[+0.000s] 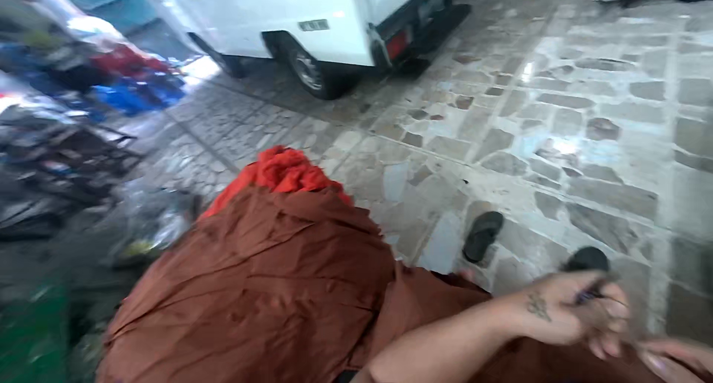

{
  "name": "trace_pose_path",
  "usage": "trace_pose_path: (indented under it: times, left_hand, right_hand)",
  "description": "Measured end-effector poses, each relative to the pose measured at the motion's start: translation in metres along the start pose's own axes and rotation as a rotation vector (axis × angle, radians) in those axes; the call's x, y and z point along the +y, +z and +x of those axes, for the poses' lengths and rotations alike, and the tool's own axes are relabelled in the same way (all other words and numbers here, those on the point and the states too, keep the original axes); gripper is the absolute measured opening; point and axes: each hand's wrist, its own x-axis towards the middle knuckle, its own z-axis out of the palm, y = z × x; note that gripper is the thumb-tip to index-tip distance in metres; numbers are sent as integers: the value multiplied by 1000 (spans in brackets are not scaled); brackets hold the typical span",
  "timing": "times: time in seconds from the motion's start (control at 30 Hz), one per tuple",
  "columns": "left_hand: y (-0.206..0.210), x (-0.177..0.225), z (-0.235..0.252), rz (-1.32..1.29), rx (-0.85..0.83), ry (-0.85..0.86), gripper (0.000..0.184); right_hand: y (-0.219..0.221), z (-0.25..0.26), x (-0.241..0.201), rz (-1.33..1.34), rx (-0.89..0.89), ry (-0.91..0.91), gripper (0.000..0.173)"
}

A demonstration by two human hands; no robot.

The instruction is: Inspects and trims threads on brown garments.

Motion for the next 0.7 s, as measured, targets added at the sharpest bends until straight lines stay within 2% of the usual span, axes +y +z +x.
trace_pose_path:
  times: [0.17, 0.4, 0.6, 0.7]
  left_hand:
    - [-5, -7, -4, -76, -3, 15, 14]
    - [-15, -17, -4, -62, -85, 82, 22]
    - [-23, -14, -4, -58, -75, 82, 23]
    - [-23, -14, -3, -96, -77, 89, 21]
  right_hand:
    - [21, 7, 9, -79, 219, -114, 18]
    - [21, 9, 2, -103, 229, -96, 22]
    - [6, 5, 6, 46, 153, -35, 27]
    - [8, 5, 7, 76, 142, -60, 24]
